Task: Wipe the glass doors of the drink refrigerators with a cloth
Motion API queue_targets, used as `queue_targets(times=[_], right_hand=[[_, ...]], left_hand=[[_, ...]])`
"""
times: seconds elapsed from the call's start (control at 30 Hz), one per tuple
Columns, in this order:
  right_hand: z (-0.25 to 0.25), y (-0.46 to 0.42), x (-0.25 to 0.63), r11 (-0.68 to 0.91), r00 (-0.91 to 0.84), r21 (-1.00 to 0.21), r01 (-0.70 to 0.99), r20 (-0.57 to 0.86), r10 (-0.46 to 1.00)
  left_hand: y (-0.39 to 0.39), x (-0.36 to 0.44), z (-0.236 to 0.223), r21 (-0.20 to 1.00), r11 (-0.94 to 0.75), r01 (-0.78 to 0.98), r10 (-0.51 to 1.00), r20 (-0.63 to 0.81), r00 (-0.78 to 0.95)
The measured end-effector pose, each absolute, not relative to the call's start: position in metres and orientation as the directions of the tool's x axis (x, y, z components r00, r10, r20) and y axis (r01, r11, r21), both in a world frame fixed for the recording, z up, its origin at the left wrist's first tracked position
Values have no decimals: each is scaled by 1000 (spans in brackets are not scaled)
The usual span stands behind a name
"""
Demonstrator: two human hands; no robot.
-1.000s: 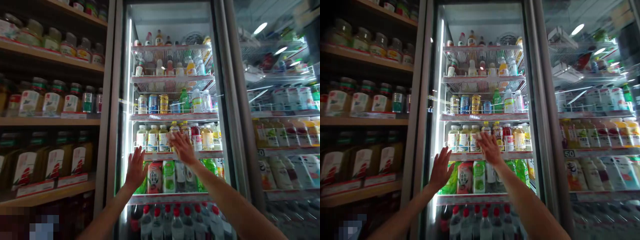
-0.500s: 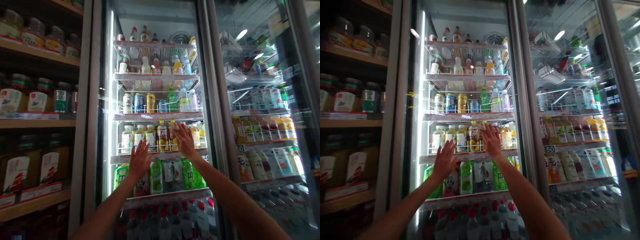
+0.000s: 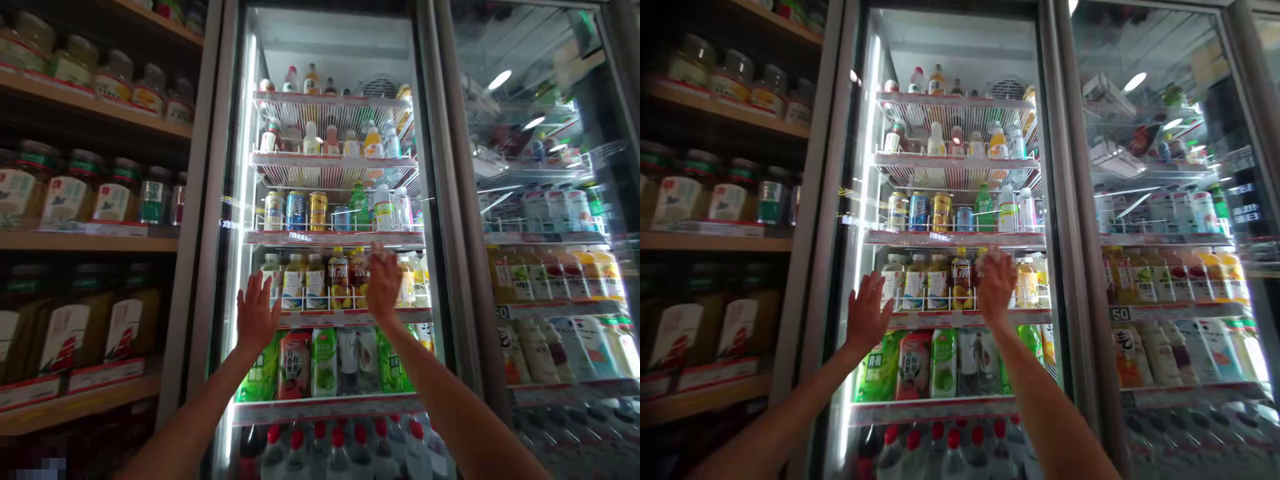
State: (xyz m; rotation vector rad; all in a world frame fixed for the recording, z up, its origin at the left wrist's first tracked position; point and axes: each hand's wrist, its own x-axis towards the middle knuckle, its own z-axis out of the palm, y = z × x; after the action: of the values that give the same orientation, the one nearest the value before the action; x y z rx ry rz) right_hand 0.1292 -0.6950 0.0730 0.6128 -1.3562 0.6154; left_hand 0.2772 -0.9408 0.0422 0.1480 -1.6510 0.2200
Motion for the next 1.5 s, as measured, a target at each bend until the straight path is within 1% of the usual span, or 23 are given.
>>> queue_targets(times=[0.03,0.17,0.23,0.27,0.33,0.43,0.5,0.57,0.67,0.77,0.83,0.87,0.9,0.97,1.03,1.07,1.1,1.13,1.23,1.33,1.4,1.43,1.5], right_hand=[[69,-719,144,687,92,59,-724,996,11],[45,-766,181,548,182,387,-741,902,-391],[43,-746,174,546,196,408,-732,893,-404],[46,-728,165,587,173,353,-729,924,-341],[60,-687,140,687,96,118,-717,993,-71],[92,-653,111,677,20,-241,-696,935,354],[110,-666,111,637,-10,-336,-694,889,458],[117,-704,130,652,-16,-257,-713,936,351],[104,-773,173,660,50,59,-749,998,-33],[81,-801,199,566,153,333,-754,927,-342],[74,-786,195,518,204,424,-743,881,-428],[76,-772,187,532,205,416,-738,889,-410],[81,-756,176,576,180,357,-736,923,-341],[98,-729,155,686,84,97,-722,995,-53],[117,-722,144,691,15,-129,-711,980,198],[124,-729,146,675,-2,-184,-715,965,261],[128,-742,152,661,-8,-188,-726,964,266],[128,-760,163,651,-1,-148,-745,975,222],[104,-830,208,585,77,101,-804,995,-67],[68,-882,245,437,209,341,-832,923,-323],[61,-896,254,320,308,470,-823,841,-444],[66,-899,254,293,329,492,-820,823,-464],[94,-900,253,335,283,430,-838,869,-406]], left_hand=[[-943,278,43,-55,971,-231,35,995,-92],[-945,280,42,-68,973,-218,47,994,-97],[-947,283,43,-59,975,-216,37,994,-102],[-950,285,44,-51,974,-221,29,994,-105],[-958,291,47,-38,970,-238,13,994,-107],[-973,301,50,-29,964,-266,-2,993,-117],[-980,305,51,-32,960,-277,-4,992,-129],[-985,307,51,-36,958,-286,-4,990,-139],[-987,310,52,-36,954,-297,-7,990,-144],[-988,315,54,-43,951,-308,-9,986,-164],[-989,319,56,-36,947,-319,-22,984,-176],[-991,322,57,-32,945,-325,-29,983,-180],[-993,324,58,-29,944,-328,-33,983,-181],[-998,330,59,-28,942,-335,-33,984,-174],[-1004,336,59,-37,939,-342,-22,986,-167],[-1006,339,59,-44,937,-346,-16,986,-168],[-1008,343,59,-50,935,-352,-11,985,-171],[-1010,346,59,-54,932,-359,-10,985,-174],[-1015,360,58,-44,923,-382,-26,984,-175],[-1022,378,59,-21,910,-413,-51,985,-163],[-1029,391,61,-14,901,-435,-60,986,-156],[-1033,397,62,-14,896,-443,-61,986,-155],[-1041,409,65,-13,890,-456,-61,987,-147]])
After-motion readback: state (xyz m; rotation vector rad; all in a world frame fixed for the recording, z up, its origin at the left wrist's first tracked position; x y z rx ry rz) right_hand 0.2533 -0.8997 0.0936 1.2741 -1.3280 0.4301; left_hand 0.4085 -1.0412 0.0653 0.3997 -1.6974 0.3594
